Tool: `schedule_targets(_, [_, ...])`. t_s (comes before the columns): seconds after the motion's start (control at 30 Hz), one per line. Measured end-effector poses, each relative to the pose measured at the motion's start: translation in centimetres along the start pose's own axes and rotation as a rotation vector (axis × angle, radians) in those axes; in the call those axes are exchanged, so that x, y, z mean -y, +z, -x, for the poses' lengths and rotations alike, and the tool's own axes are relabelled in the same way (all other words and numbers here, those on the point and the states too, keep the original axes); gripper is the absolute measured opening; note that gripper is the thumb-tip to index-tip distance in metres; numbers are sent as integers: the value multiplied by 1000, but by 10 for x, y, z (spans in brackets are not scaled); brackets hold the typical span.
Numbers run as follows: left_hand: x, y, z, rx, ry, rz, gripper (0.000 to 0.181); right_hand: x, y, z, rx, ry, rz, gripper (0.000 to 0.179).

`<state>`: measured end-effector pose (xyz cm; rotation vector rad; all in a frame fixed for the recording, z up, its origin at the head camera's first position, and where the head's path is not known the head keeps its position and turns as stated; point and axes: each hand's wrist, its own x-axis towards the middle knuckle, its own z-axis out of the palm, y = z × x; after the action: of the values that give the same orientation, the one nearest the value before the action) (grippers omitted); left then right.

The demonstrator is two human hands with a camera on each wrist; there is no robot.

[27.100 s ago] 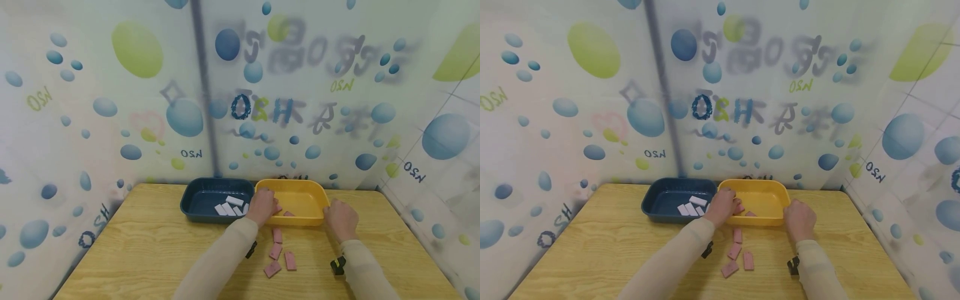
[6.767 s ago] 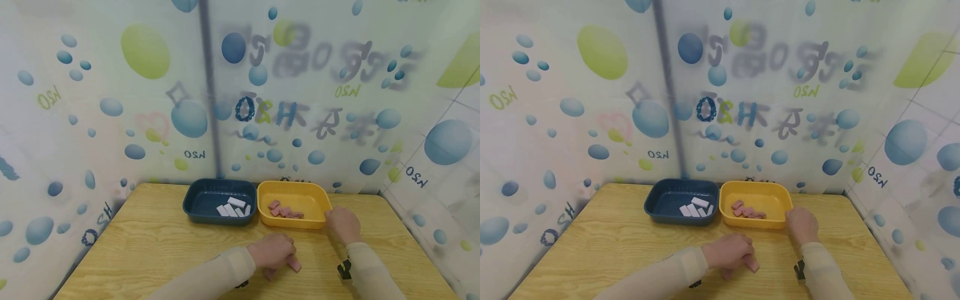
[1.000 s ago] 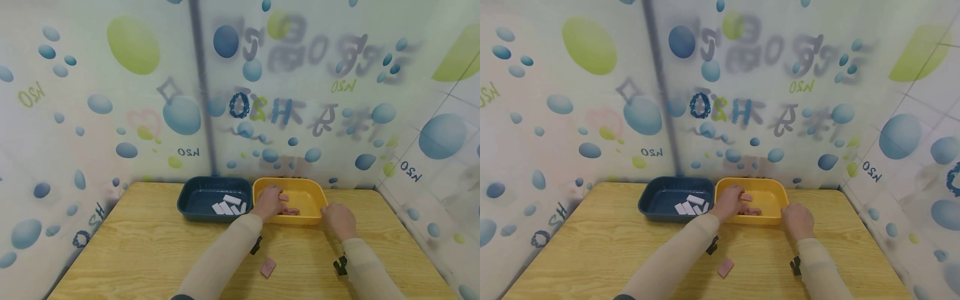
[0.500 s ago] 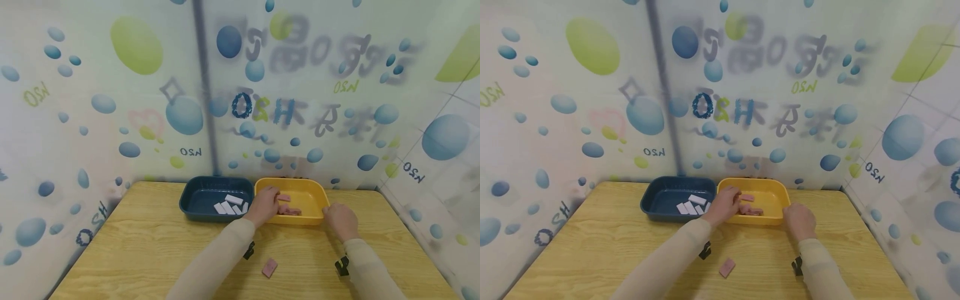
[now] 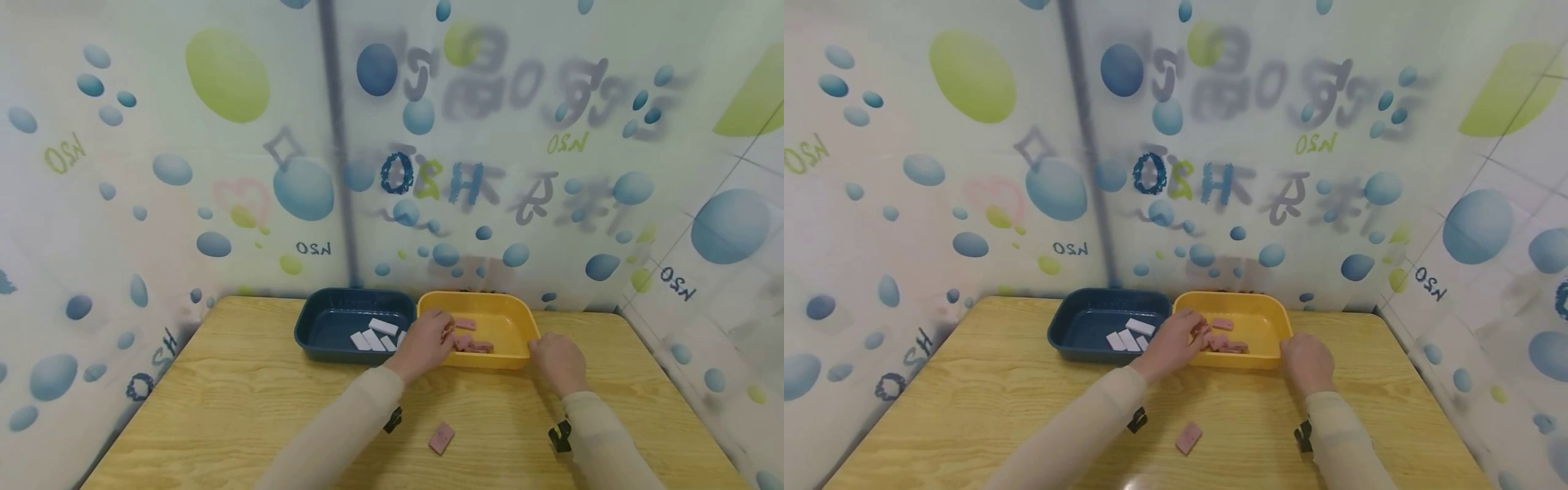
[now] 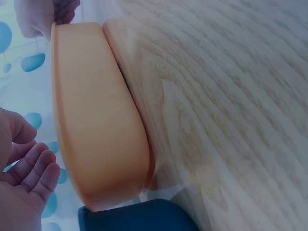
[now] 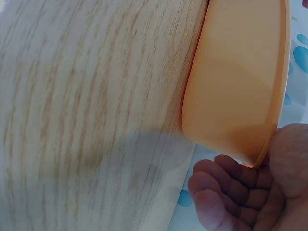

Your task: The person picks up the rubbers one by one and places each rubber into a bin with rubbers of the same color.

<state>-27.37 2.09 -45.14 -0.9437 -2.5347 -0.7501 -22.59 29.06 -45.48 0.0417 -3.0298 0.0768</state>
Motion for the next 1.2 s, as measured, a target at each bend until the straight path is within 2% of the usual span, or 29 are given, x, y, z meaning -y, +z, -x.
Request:
schedule_targets(0.27, [-6, -11, 10, 69, 39, -3, 13, 0, 1, 2, -33, -72, 92, 21])
schedule_targets(0.4, [-8, -15, 15, 50, 110, -56, 9, 0, 1, 3, -48, -91, 123, 20])
schedule_targets(0.53, [-11, -19, 20, 29, 174, -87, 9, 0, 1, 3, -50, -70, 89, 21])
schedule_targets(0.73, [-14, -20, 25, 34, 219, -116, 6, 0, 1, 4, -56, -83, 118, 21])
schedule_targets(0.83, [-14, -21, 30, 37, 237, -143, 11, 0, 1, 3, -37, -54, 82, 22])
schedule_targets(0.97, [-13, -22, 38, 19, 269, -170, 8, 1, 1, 0, 0, 90, -106, 33])
schedule_targets(1.07, [-12, -22, 42, 29, 284, -188, 11, 1, 1, -2, 7, 195, -232, 42])
schedule_targets(1.2, [-12, -22, 49, 75, 295, -222, 14, 2, 0, -3, 20, 206, -228, 42])
